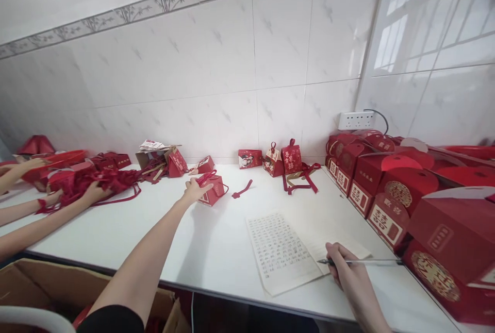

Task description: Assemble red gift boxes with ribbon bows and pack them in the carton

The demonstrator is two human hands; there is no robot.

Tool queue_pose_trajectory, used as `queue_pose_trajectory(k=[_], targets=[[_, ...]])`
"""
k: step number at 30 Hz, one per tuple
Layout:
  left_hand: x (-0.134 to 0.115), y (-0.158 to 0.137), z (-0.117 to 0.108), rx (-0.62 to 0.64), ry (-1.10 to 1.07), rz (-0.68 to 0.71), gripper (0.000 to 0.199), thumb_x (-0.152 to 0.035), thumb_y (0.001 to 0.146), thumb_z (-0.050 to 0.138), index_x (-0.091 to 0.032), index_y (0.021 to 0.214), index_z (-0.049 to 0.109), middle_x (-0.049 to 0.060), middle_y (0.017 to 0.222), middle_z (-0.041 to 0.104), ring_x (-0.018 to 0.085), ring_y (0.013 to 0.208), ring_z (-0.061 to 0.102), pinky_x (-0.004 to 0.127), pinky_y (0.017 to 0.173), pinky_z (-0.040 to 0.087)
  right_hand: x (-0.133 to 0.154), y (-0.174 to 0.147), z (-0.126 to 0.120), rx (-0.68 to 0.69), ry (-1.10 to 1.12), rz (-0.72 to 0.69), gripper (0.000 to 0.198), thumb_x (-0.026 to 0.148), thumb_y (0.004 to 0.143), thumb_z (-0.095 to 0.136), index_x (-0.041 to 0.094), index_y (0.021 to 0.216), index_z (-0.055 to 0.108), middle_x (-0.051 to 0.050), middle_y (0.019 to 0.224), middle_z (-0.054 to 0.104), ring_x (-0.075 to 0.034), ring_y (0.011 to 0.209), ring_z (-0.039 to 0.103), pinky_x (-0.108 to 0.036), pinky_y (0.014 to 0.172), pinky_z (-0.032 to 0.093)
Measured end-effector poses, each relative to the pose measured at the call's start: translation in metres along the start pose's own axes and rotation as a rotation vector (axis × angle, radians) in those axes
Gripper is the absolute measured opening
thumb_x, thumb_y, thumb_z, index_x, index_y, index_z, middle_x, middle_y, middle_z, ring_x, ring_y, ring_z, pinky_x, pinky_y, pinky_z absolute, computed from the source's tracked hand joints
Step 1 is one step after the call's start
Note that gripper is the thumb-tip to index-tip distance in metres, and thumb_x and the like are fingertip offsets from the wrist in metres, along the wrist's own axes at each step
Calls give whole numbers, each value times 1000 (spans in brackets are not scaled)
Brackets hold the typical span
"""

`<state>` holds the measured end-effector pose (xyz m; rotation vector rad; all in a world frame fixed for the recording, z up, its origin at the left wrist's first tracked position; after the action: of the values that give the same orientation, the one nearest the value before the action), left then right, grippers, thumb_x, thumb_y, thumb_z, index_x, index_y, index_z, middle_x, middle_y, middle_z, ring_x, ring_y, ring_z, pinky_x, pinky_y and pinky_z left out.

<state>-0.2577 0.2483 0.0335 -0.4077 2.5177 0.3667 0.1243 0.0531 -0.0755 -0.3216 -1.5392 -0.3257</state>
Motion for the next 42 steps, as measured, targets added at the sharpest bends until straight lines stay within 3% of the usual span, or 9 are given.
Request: queue_pose_trajectory(k=[4, 11, 16, 21, 24, 27, 30, 36, 42], targets=[[-1, -17, 5, 99, -51, 147, 69, -46, 68, 65, -13, 121, 36, 20, 128, 44, 26, 119, 50, 33, 96, 41, 0, 0, 1, 16, -12, -34, 56, 71, 67, 56, 18, 58, 40, 4, 46, 32, -9, 43, 27, -20, 42, 18], [-54, -86, 1, 169, -102, 531, 86, -43, 62, 69, -21, 133, 27, 14, 136, 43, 30, 117, 50, 43, 95, 44, 11, -3, 1, -74, 115, -62, 60, 76, 64, 60, 17, 64, 46, 5, 42, 36, -7, 38, 28, -18, 37, 18], [-86, -162, 12, 515, -280, 718, 100, -42, 57, 74, -21, 139, 19, 15, 135, 44, 27, 115, 52, 42, 98, 43, 26, -11, 0, -78, 289, -100, 75, 82, 58, 58, 14, 89, 55, -5, 52, 57, -15, 40, 49, -19, 34, 26], [-84, -207, 33, 884, -353, 697, 95, -50, 65, 69, -22, 140, 18, 17, 147, 27, 30, 127, 41, 43, 100, 41, 35, -22, -1, -17, 222, -133, 61, 75, 66, 59, 15, 78, 54, -9, 67, 62, -22, 64, 62, -20, 37, 40], [-78, -206, 38, 803, -507, 582, 87, -57, 69, 62, -21, 137, 22, 16, 148, 24, 29, 133, 32, 42, 103, 38, 43, -20, 4, 31, 147, -108, 55, 68, 66, 63, 16, 82, 54, -8, 72, 62, -23, 75, 61, -22, 44, 46], [-71, -199, 41, 688, -570, 392, 62, -66, 77, 43, -19, 117, 42, 15, 135, 43, 26, 124, 42, 41, 97, 42, 53, -11, 10, 81, 107, -110, 48, 59, 66, 66, 16, 83, 54, -5, 73, 61, -18, 74, 60, -22, 53, 47], [-68, -199, 44, 763, -531, 331, 55, -67, 80, 36, -16, 92, 54, 11, 108, 59, 24, 105, 54, 39, 88, 46, 62, -3, 17, 102, 98, -122, 44, 53, 63, 67, 16, 81, 53, -2, 70, 58, -16, 71, 58, -21, 51, 43], [-67, -202, 44, 854, -651, 440, 49, -62, 80, 44, -15, 84, 56, 6, 91, 61, 19, 87, 56, 33, 82, 47, 64, -5, 22, 151, 203, -105, 43, 46, 58, 72, 17, 81, 50, 6, 59, 48, -11, 57, 48, -20, 52, 40], [-70, -213, 34, 965, -474, 616, 46, -59, 82, 44, -16, 67, 55, 2, 69, 58, 15, 69, 54, 28, 70, 44, 62, -20, 17, 151, 140, -171, 33, 43, 65, 65, 17, 80, 50, 5, 58, 48, -12, 57, 49, -23, 56, 42]])
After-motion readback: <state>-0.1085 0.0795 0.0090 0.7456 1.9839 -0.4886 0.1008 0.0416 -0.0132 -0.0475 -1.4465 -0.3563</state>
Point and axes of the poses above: each hand's wrist, its own y-axis towards the middle knuckle, its own z-axis out of the palm, x = y × z, the point moved 3 cm from there along y, towards the middle knuckle
